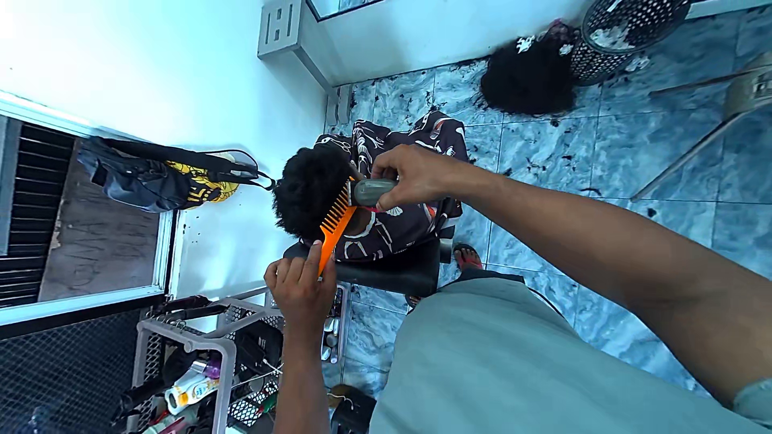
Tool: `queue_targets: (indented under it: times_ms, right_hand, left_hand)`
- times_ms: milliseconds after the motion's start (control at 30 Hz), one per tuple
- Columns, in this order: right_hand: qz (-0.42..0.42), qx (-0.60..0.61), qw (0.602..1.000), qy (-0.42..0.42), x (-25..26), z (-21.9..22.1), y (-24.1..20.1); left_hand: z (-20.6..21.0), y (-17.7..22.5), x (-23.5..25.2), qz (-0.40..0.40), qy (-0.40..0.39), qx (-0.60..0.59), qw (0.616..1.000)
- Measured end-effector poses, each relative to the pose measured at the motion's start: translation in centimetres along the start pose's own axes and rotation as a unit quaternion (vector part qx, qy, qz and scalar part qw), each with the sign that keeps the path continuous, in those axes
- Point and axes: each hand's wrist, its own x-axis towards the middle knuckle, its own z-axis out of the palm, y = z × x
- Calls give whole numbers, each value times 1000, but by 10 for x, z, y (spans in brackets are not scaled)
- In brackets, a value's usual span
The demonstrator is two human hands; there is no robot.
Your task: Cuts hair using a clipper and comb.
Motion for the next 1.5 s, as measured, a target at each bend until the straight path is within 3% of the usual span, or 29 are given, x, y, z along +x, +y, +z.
queue_targets:
  times_ms: [67, 133, 233, 367, 500, 567, 633, 733, 833, 900, 1033, 1133, 1300, 1367, 1500]
  right_hand:
    - [-11, 40, 999, -4, 0, -3, 3]
    - [-18, 79, 997, 3, -4, -6, 7]
    - [39, 220, 974, 41, -27, -15, 22]
    - [147, 443, 878, 105, -84, -2, 66]
    - [210, 479, 827, 205, -132, 43, 88]
    - [221, 470, 816, 253, -149, 73, 88]
    - [223, 476, 792, 311, -160, 111, 82]
    - [238, 499, 731, 400, -165, 166, 61]
    - [239, 516, 690, 448, -160, 203, 41]
    - [215, 524, 681, 465, -156, 220, 31]
    - [219, 478, 705, 476, -144, 224, 16]
    - [231, 363, 774, 464, -133, 212, 16]
    - [149, 122, 909, 369, -99, 175, 26]
    - [137, 47, 935, 323, -83, 159, 22]
    - [119, -62, 950, 280, -62, 135, 8]
  left_hand:
    - [0, -6, -7, 15, -30, -22, 999]
    - [-5, -19, -23, 46, -110, -62, 991]
    - [-7, -38, -47, 82, -194, -91, 973]
    - [6, -56, -38, 94, -135, -98, 982]
    - [24, -83, -7, 41, 64, -148, 986]
    - [24, -94, 1, -46, 139, -231, 962]
    - [21, -99, 7, -117, 180, -343, 914]
    - [11, -91, 6, -135, 131, -470, 862]
    - [13, -75, 3, -94, 41, -506, 856]
    - [21, -67, 4, -60, -7, -482, 874]
    - [50, -72, -18, 59, -142, -334, 930]
    - [65, -84, -58, 135, -171, -244, 945]
    - [75, -94, -82, 125, -78, -161, 976]
    - [74, -96, -77, 109, -32, -157, 981]
    - [62, -97, -64, 97, 30, -187, 977]
